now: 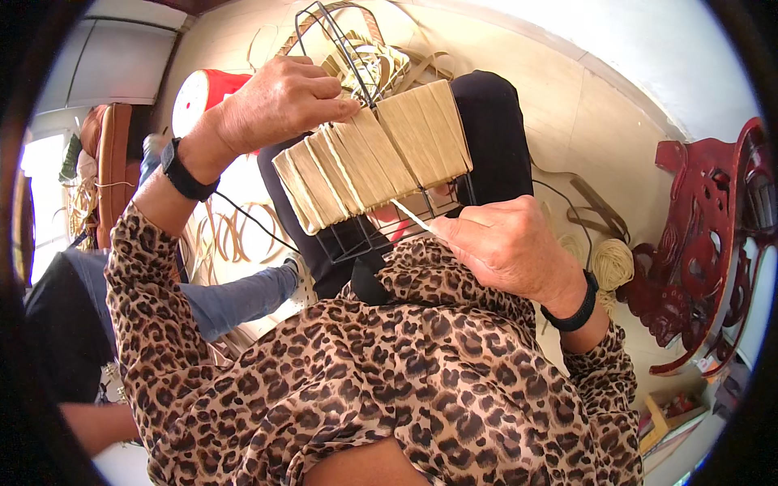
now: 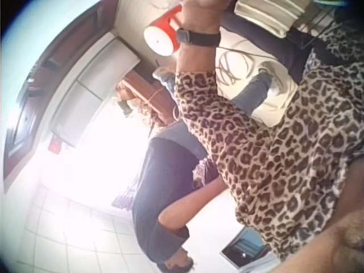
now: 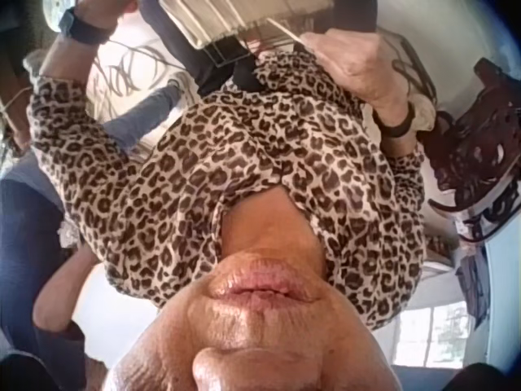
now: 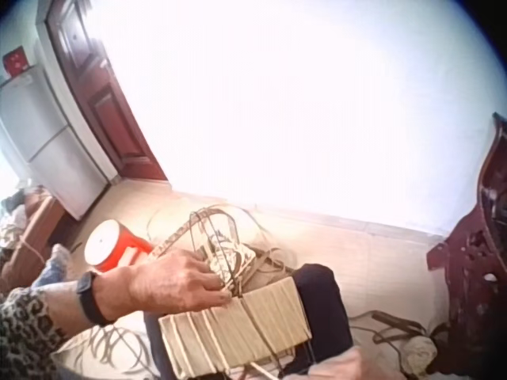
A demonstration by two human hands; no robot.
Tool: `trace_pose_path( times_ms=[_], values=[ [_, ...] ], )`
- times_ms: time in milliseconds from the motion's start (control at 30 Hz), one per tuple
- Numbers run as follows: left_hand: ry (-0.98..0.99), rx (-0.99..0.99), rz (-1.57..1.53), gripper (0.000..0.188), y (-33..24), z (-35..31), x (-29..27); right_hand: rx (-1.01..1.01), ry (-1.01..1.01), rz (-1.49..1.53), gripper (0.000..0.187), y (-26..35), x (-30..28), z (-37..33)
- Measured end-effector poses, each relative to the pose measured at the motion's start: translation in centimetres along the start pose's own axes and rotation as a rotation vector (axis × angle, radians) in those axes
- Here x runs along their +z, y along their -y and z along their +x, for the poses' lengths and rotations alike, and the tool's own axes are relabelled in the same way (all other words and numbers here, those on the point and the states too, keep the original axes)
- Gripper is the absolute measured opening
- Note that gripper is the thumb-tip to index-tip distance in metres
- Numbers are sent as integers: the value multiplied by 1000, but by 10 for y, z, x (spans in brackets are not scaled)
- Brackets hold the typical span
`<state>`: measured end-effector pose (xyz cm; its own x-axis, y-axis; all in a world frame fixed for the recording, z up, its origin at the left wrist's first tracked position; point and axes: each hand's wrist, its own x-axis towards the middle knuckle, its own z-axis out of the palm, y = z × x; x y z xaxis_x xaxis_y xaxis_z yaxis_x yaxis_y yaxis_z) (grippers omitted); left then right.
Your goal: The person weaves a white rope through the wooden slats of a partially constructed basket by hand, pulling the rope through various openings and tying knots.
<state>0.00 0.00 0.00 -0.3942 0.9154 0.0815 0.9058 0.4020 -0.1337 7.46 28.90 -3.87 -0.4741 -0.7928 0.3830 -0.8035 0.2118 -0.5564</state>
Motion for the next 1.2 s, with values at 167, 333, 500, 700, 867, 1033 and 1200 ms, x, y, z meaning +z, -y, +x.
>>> trace_pose_path(
  times_ms=[167,333,500,700,867,1033,1200],
  values=[
    [-17,16,-192,23,-2,3,6,49,21,7,24,2,-1,-6],
    [-34,15,-220,29,-2,7,-7,152,-31,90,21,4,6,-15],
    [-42,34,-204,31,-24,19,0,234,-72,163,19,9,11,-45],
    [63,144,-99,30,-29,25,-4,245,-104,168,20,21,14,-57],
    [53,194,-61,30,-38,26,-1,278,-144,205,22,25,18,-66],
    [19,187,-81,29,-41,24,1,299,-143,220,22,28,17,-67],
    [81,160,-50,29,-43,23,-2,318,-150,259,23,27,19,-67]
  ],
)
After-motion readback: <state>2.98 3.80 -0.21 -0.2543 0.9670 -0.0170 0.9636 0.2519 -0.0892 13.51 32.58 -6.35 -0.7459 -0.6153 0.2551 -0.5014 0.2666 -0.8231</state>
